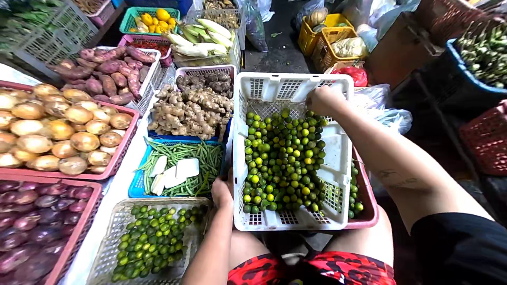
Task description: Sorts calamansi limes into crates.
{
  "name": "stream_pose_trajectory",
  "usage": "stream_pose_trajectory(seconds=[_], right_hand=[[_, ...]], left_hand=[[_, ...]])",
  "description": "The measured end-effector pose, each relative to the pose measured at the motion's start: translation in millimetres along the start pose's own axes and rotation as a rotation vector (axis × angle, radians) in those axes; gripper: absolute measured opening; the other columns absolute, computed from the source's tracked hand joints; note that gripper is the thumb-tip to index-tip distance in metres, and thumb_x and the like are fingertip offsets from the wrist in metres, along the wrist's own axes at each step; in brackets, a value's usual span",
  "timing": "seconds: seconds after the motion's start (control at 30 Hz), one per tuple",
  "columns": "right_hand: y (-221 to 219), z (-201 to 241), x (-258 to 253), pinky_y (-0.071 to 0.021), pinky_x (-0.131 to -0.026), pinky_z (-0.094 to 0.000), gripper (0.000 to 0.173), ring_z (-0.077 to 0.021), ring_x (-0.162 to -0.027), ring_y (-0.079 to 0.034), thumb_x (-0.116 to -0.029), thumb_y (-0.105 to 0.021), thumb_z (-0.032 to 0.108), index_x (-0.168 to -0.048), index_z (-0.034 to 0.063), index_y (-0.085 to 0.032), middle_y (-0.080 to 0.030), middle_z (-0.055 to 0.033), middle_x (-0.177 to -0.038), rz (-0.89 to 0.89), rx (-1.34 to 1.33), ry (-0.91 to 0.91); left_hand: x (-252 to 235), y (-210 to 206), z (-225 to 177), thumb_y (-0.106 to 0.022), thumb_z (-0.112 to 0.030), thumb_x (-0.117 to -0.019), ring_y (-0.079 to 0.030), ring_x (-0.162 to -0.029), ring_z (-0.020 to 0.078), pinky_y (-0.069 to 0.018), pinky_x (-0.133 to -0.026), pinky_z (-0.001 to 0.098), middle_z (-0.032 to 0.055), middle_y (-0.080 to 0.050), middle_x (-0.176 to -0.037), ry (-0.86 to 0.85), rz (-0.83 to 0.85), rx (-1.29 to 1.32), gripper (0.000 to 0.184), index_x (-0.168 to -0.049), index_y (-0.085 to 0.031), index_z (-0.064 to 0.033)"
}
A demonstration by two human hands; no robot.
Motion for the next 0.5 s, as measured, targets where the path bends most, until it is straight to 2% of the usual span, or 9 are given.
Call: stream_pose_trajectory(seconds=[0.07,0.13,0.23,0.4,0.5], right_hand=[[-9.4,1.5,5.7,-0.0484,-0.083,-0.0755,0.018,-0.0532,-0.11,-0.064,-0.0955,-0.062,0.011,-0.103,-0.0032,-0.071,-0.067,-0.0315,-0.113,0.103,0.131,-0.116],[-29.9,1.8,10.8,-0.0501,-0.081,-0.0732,0.018,-0.0535,-0.109,-0.064,-0.0952,-0.06,0.003,-0.105,-0.0079,-0.069,-0.066,-0.0325,-0.115,0.165,0.225,-0.175],[-44.6,3.9,6.0,-0.0532,-0.081,-0.0689,0.018,-0.0514,-0.111,-0.065,-0.0971,-0.055,-0.002,-0.108,-0.0083,-0.068,-0.067,-0.0309,-0.117,0.15,0.226,-0.202],[-55.1,6.1,6.8,-0.0541,-0.084,-0.0678,0.02,-0.0517,-0.115,-0.062,-0.0943,-0.058,-0.004,-0.111,-0.0104,-0.067,-0.06,-0.0326,-0.129,0.106,0.158,-0.234],[-63.7,10.8,3.8,-0.0542,-0.085,-0.0666,0.02,-0.0497,-0.115,-0.063,-0.0946,-0.059,-0.002,-0.111,-0.0104,-0.066,-0.061,-0.0318,-0.127,0.148,0.187,-0.264]], left_hand=[[-0.1,-0.3,0.9,-0.055,-0.046,-0.1041,-0.069,-0.112,0.0301,-0.0536,-0.095,0.0531,0.014,-0.074,-0.114,0.017,0.007,-0.001,0.042,-0.117,-0.073,-0.011],[-0.1,-1.7,0.4,-0.054,-0.049,-0.1038,-0.069,-0.111,0.0305,-0.0541,-0.094,0.0533,0.0144,-0.074,-0.113,0.017,0.005,-0.001,0.044,-0.117,-0.073,-0.0114],[0.0,-0.3,-1.0,-0.055,-0.05,-0.1038,-0.069,-0.111,0.0309,-0.054,-0.094,0.0531,0.0145,-0.074,-0.113,0.008,-0.009,0.006,0.045,-0.117,-0.073,-0.0109],[1.4,-0.2,1.4,-0.052,-0.053,-0.1035,-0.069,-0.113,0.0315,-0.0534,-0.095,0.0542,0.015,-0.073,-0.115,0.009,0.01,0.029,0.049,-0.119,-0.072,-0.0112],[2.4,0.8,2.0,-0.05,-0.059,-0.1029,-0.069,-0.113,0.0311,-0.0535,-0.095,0.054,0.0148,-0.073,-0.114,0.005,0.011,0.036,0.055,-0.118,-0.073,-0.0114]])
Point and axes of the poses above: each hand's wrist, its own x-axis away from the middle knuckle, its own y-axis out of the back of the hand, z = x × y, the point moved 4 cm from there along -x, towards the middle knuckle
